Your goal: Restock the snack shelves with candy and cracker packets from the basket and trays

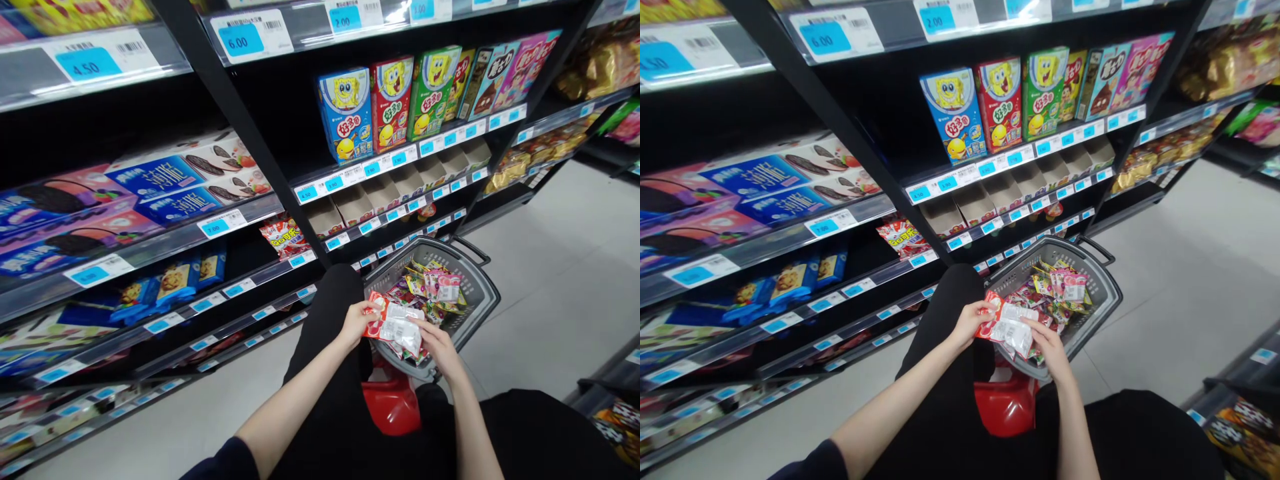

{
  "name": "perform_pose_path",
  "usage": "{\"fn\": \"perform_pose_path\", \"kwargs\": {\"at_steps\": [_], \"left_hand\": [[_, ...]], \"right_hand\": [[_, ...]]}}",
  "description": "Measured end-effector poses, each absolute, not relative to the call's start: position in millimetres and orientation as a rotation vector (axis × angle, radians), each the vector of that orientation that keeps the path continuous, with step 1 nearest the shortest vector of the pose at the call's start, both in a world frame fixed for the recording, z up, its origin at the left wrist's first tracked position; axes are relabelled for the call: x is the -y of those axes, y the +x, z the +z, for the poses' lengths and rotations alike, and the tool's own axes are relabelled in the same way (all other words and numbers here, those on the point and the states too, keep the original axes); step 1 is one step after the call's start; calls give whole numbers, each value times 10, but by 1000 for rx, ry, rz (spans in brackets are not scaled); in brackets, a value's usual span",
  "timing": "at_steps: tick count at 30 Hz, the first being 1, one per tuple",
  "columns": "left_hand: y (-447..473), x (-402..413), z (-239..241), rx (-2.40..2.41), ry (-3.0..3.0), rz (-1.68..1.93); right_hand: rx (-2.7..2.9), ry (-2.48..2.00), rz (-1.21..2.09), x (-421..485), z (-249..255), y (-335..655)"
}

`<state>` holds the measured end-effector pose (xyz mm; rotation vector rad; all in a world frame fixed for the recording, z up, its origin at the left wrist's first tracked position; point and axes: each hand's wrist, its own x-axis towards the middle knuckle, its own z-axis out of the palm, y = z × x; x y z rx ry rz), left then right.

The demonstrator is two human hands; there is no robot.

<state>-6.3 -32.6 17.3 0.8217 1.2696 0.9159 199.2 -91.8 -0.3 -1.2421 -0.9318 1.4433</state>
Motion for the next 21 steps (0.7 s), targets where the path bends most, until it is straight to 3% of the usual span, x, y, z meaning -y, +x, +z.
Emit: {"fn": "perform_pose_path", "kwargs": {"at_steps": [4,13,21], "left_hand": [[-76,312,131,-1235,739,870],[-45,339,188,-1143,708,724],[-40,417,140,-1145,908,714]], "right_hand": [[1108,-1236,1467,977,73,2027],[1188,-1503,899,896,78,2068],[1061,-1540,937,954,71,2057]]}}
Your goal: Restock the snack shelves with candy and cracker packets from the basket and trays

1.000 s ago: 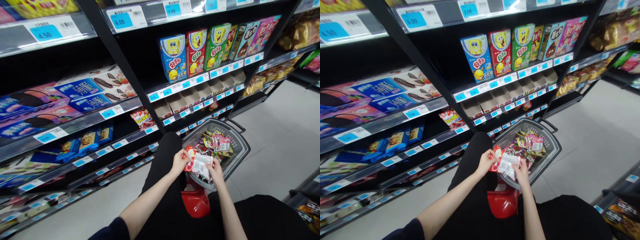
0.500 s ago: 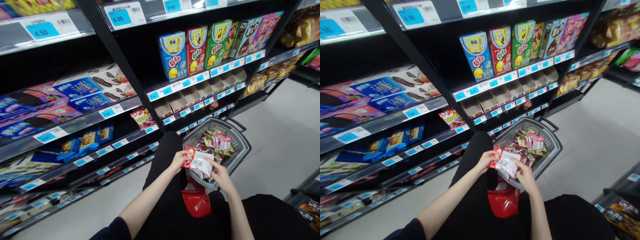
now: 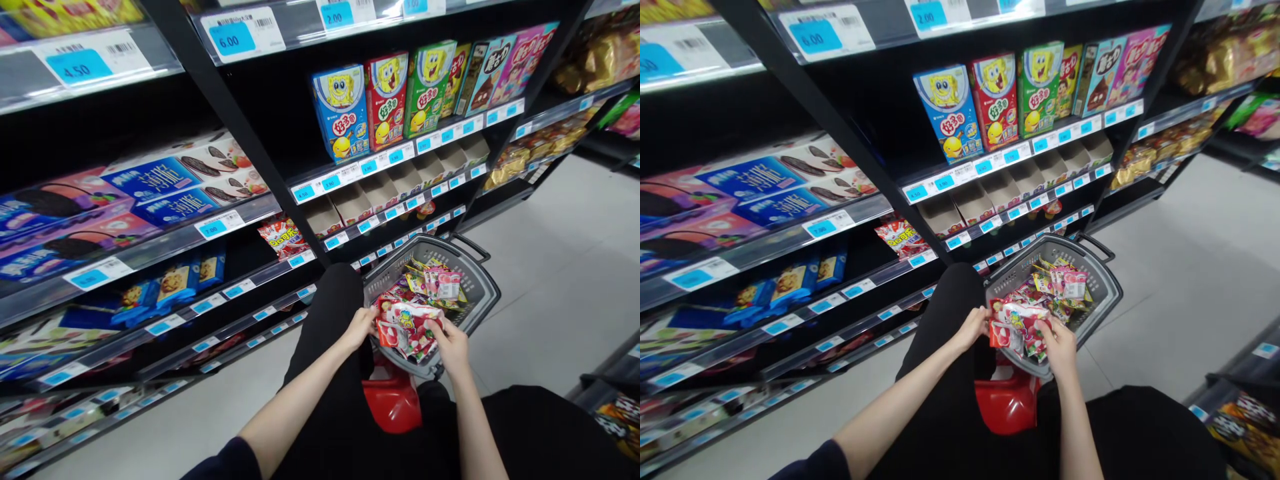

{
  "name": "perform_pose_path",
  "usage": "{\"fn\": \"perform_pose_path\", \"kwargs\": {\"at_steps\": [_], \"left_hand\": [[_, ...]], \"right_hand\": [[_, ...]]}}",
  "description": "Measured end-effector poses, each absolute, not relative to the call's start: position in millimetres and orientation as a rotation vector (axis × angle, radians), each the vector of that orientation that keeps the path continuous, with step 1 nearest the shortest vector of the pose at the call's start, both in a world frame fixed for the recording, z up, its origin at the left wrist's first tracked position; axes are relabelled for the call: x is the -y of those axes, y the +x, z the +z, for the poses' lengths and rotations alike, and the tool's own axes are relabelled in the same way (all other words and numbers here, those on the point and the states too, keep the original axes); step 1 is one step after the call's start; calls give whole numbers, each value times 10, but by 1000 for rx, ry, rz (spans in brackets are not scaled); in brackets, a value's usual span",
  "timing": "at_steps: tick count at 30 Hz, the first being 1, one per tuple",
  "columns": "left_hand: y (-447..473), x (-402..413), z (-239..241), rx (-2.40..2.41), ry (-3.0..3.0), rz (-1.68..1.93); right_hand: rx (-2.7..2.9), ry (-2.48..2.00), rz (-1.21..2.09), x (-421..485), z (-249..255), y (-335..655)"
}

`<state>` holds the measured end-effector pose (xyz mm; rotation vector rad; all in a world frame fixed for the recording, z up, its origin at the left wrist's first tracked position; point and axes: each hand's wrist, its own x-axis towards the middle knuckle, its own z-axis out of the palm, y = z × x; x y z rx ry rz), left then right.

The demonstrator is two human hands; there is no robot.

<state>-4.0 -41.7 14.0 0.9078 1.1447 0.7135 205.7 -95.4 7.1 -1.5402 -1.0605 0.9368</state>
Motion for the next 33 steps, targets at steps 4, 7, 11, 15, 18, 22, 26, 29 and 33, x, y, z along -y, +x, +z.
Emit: {"fn": "perform_pose_path", "kwargs": {"at_steps": [4,7,11,15,18,22,26,29,33], "left_hand": [[-42,429,182,-1142,1003,636],[-35,418,205,-1157,1040,597],[-25,401,188,-1194,1063,587],[-22,391,179,-1217,1084,590],[-30,380,192,-1231,1109,594],[-50,369,208,-1249,1165,608],[-79,368,220,-1261,1206,655],[-92,353,222,-1242,1185,697],[-88,334,228,-1156,1076,756]], "right_hand": [[961,-1634,994,958,9,2087],[907,-1678,1065,930,-104,2125],[819,-1670,1217,897,-293,2150],[714,-1593,1336,895,-383,2148],[651,-1548,1384,896,-386,2153],[568,-1517,1398,915,-390,2194],[444,-1545,1343,948,-433,2322],[337,-1610,1276,957,-493,2459],[268,-1693,1302,945,-586,2538]]}}
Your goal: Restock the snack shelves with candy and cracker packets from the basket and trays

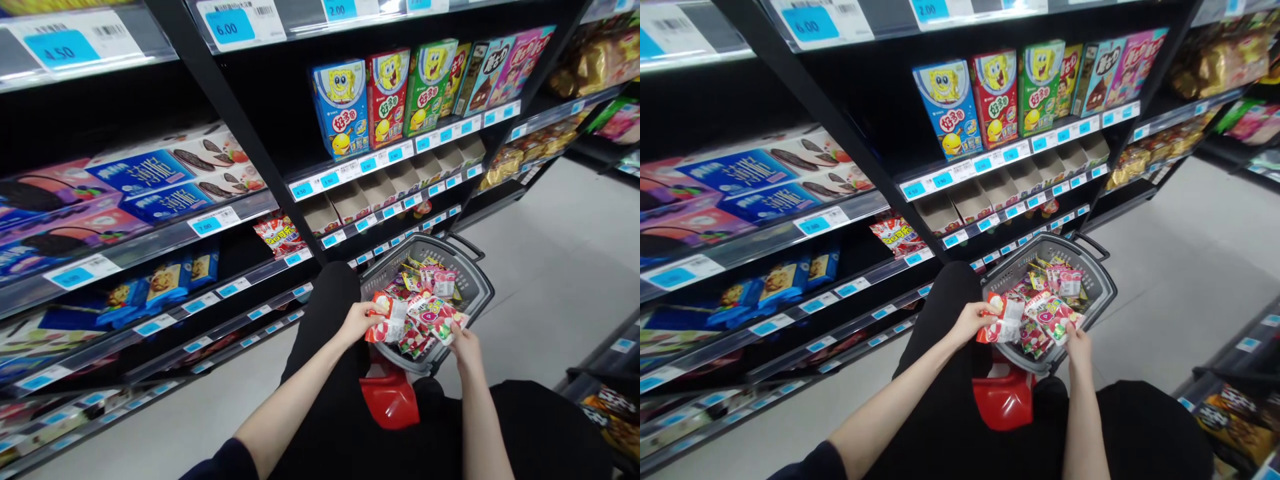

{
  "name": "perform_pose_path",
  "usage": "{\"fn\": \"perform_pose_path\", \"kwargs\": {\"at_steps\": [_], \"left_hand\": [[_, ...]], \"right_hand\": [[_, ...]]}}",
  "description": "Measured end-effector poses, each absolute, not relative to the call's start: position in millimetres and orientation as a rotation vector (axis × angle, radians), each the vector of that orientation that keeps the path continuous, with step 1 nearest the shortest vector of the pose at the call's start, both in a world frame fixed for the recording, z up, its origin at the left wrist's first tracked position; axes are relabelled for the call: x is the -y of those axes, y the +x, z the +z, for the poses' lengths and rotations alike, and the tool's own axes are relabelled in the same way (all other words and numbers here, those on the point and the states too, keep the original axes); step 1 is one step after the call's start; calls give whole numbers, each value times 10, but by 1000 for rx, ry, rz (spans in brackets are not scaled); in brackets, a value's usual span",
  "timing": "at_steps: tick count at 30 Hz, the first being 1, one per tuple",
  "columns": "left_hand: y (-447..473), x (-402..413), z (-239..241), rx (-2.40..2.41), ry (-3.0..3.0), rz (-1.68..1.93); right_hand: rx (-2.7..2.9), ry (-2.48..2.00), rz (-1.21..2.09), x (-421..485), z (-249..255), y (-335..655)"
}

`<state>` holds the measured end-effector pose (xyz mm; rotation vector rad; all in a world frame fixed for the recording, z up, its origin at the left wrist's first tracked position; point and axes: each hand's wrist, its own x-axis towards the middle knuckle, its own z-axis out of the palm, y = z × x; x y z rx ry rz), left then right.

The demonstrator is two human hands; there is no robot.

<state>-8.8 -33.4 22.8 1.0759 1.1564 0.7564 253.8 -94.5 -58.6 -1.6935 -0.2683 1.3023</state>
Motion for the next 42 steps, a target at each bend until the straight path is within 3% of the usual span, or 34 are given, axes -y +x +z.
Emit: {"fn": "perform_pose_path", "kwargs": {"at_steps": [10,26,37,42], "left_hand": [[-81,359,276,-999,805,878],[-69,374,315,-1144,1123,837],[-28,414,380,-1340,1233,957],[-44,383,343,-1250,1097,958]], "right_hand": [[598,-1243,1617,972,-196,2034],[938,-1268,962,906,-183,1929],[1013,-1328,773,868,-217,1732],[930,-1327,854,880,-215,1778]]}}
